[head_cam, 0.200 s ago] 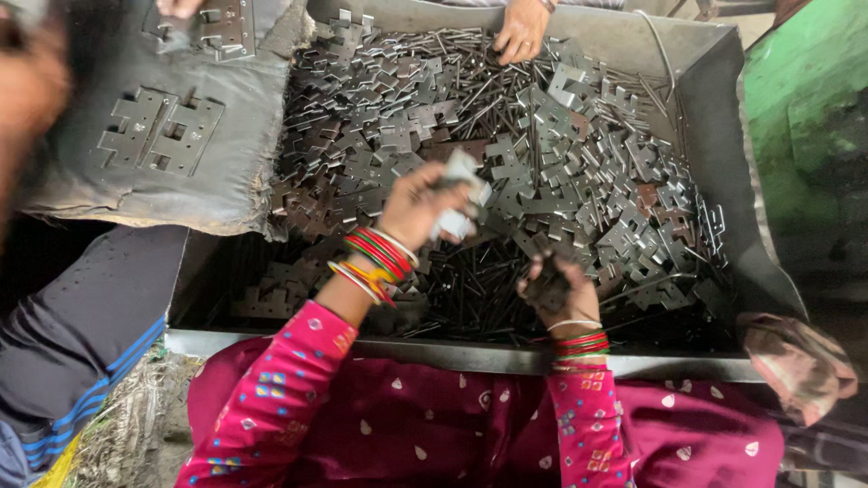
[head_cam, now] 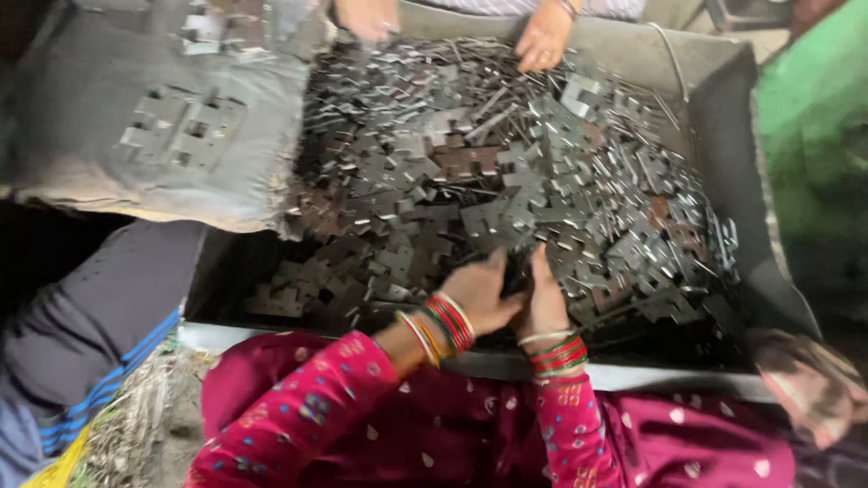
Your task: The person sorts through a bin of metal hinge components and pins by hand. They pick out hinge plates and place them onto a padded work surface while other people assist in the sorting.
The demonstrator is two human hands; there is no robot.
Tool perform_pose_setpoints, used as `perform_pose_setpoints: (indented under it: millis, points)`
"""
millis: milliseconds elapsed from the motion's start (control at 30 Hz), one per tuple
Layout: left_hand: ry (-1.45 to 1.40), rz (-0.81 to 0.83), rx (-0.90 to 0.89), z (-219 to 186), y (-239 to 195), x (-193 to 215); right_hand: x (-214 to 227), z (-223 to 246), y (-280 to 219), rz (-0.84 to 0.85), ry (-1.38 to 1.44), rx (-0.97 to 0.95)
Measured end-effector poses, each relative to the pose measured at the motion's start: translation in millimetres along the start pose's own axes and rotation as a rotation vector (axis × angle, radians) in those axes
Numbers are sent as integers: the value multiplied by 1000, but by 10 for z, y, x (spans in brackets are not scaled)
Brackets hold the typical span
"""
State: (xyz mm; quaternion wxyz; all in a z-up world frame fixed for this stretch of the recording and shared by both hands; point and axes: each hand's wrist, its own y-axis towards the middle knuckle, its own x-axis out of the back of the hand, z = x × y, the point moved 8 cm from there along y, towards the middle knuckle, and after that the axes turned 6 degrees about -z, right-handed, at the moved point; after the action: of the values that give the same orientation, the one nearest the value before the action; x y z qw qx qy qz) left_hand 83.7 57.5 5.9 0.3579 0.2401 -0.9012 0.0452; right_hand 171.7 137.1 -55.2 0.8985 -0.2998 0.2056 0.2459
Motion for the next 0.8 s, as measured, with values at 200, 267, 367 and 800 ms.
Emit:
perform_pose_setpoints:
  millis: [200, 267, 367, 800]
  points:
    - [235, -345, 37, 330, 242, 1029, -250, 221, 269, 80, -979, 504]
    - [188, -474, 24, 428, 223, 1474, -254, 300, 406, -108, -1551, 751]
    - [44, -650, -58, 468, 151, 1914, -254, 297, 589, -217, -1927, 968]
    - [361, -280, -85, 125, 170, 1316, 149, 778, 265, -188, -162, 208]
